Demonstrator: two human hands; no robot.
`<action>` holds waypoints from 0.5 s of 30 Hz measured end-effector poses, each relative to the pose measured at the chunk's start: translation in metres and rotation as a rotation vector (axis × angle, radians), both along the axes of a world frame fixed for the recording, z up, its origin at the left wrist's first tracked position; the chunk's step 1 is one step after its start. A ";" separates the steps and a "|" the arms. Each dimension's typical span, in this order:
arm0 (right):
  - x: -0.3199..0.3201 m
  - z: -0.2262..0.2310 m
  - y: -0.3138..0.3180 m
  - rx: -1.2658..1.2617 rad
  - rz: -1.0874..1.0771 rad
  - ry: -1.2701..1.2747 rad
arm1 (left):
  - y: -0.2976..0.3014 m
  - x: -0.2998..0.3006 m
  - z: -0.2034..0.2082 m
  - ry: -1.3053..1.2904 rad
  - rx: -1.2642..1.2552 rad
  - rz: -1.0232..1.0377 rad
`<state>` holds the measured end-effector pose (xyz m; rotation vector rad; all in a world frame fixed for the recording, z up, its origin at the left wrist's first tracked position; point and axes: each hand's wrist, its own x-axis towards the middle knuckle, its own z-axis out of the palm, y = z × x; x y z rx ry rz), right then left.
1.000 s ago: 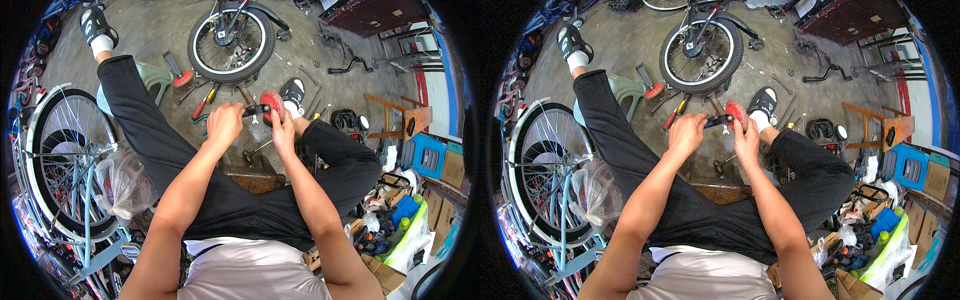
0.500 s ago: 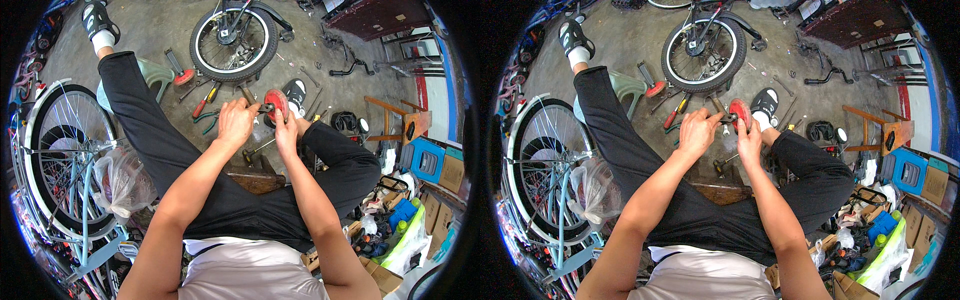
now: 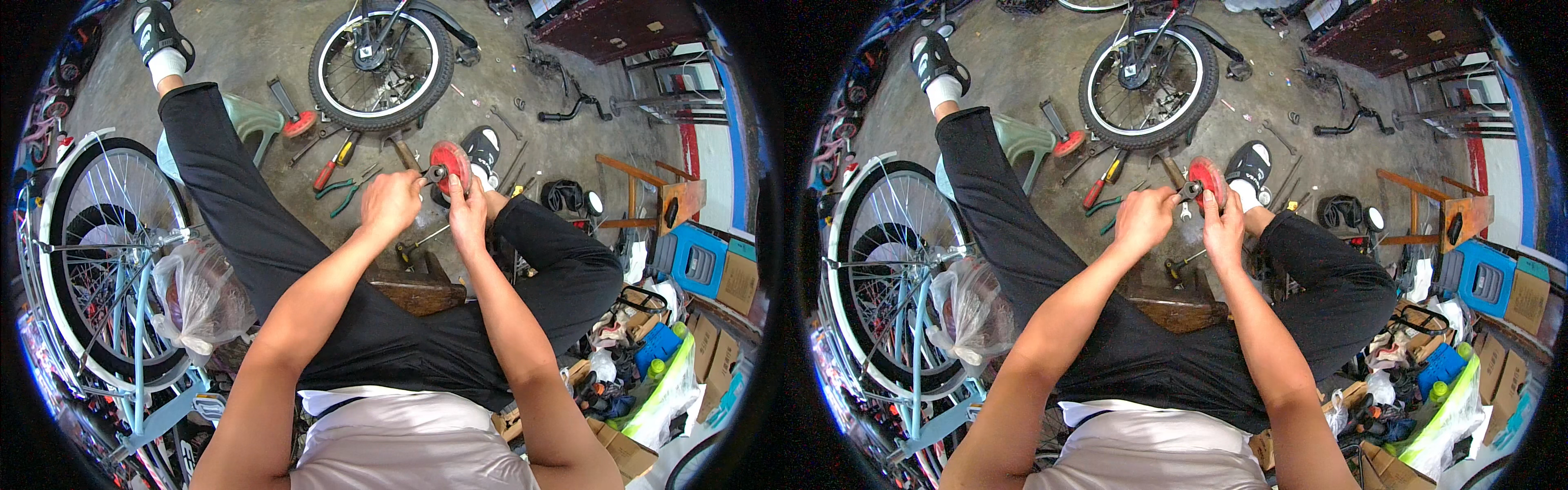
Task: The person assembles a bicycle training wheel by inserting a metal bolt through the red plastic wheel and training wheel arm, then secures it using a wrench and a screwdriver.
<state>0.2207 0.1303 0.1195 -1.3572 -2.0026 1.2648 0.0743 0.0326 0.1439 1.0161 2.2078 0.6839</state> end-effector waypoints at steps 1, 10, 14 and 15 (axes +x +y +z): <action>0.000 0.000 -0.001 0.036 0.022 -0.012 | 0.001 -0.007 -0.004 -0.434 -0.054 0.083; -0.001 -0.006 -0.008 0.036 0.008 -0.036 | -0.017 -0.028 -0.007 -0.231 -0.040 0.100; 0.002 -0.012 -0.002 -0.024 -0.038 -0.010 | -0.024 -0.017 0.012 0.167 0.107 0.017; 0.001 -0.012 -0.001 -0.039 -0.046 -0.008 | -0.025 -0.015 0.011 0.230 0.153 -0.013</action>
